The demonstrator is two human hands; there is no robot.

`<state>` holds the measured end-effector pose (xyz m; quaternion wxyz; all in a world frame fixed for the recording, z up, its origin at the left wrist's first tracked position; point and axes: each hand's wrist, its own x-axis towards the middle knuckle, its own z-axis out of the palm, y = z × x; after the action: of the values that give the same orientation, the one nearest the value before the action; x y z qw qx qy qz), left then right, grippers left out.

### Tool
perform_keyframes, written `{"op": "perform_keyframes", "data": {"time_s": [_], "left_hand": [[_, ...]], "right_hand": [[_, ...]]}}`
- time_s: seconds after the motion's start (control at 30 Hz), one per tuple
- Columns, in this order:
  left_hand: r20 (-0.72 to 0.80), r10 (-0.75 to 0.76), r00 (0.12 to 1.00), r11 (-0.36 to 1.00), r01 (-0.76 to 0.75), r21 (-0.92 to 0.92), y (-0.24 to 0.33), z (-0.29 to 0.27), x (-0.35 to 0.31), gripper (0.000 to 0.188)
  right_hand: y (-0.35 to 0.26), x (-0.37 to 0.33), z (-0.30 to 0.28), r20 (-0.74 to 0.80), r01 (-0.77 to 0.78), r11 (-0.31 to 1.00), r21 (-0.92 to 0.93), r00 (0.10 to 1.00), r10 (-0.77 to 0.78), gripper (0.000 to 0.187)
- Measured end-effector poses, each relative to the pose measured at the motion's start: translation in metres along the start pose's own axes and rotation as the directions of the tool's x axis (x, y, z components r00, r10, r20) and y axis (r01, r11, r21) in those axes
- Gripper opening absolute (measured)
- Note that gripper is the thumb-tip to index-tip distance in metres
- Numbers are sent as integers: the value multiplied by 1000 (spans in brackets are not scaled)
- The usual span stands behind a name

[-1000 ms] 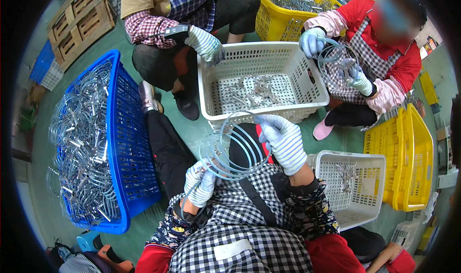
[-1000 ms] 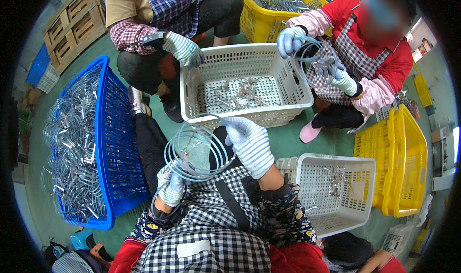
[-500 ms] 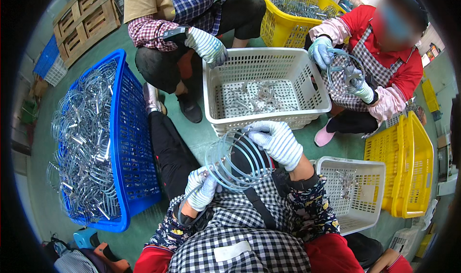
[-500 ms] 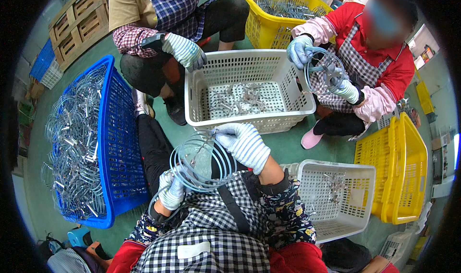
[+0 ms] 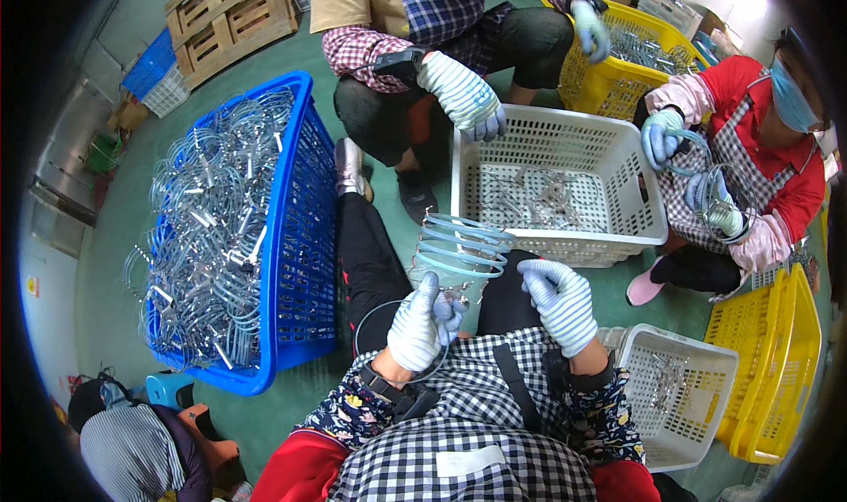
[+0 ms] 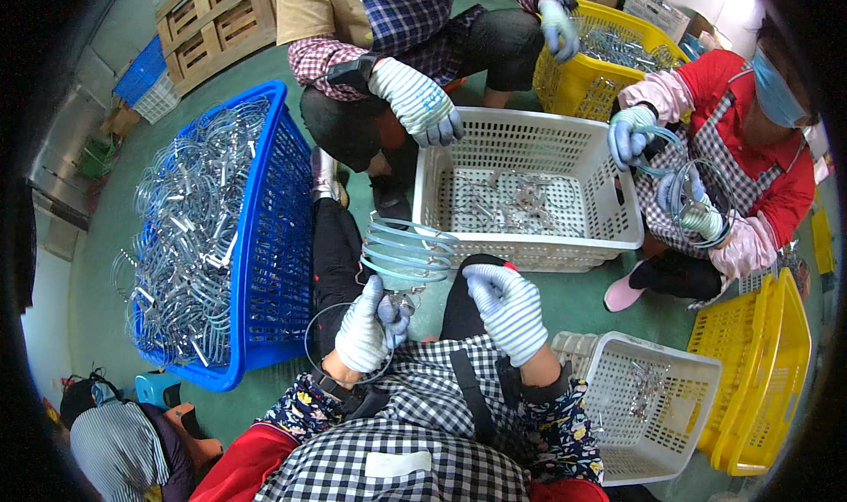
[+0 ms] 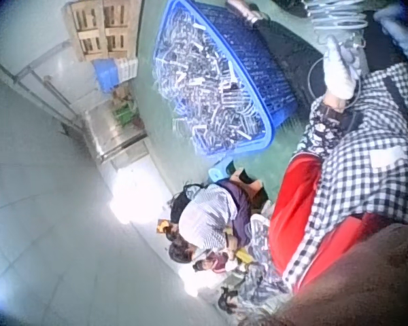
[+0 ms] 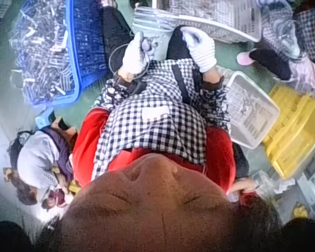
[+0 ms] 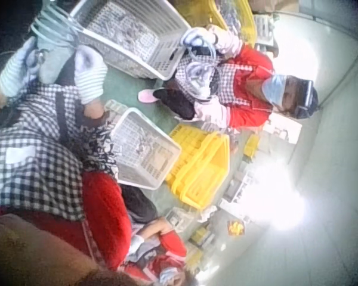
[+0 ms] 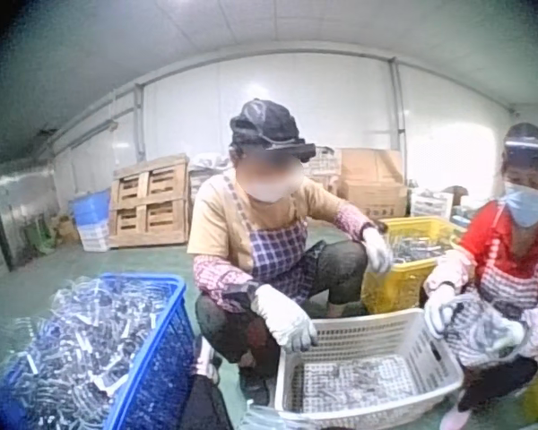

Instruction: Assembling metal wire coils into mounting brackets and placing them into baskets.

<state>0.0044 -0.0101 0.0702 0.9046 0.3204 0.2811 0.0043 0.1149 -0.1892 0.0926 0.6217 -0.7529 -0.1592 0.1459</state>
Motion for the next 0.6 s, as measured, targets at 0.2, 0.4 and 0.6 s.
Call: {"op": "perform_keyframes", "data": {"time_s": [0.2,0.4,0.6], "left_hand": [[48,229,972,918,-232,322,12,-8,-9,38],[228,900,372,-59,-412,909,129,-40,-51,23],[276,957,-84,-278,-6,961,259,-126,-79,25]], "right_hand": [[13,-7,-3,131,463,775,-430,882,-453,11],[52,-5,8,262,296,872,-389,943,-203,9],[22,-6,13,424,312,842,-440,899,-112,23]]}}
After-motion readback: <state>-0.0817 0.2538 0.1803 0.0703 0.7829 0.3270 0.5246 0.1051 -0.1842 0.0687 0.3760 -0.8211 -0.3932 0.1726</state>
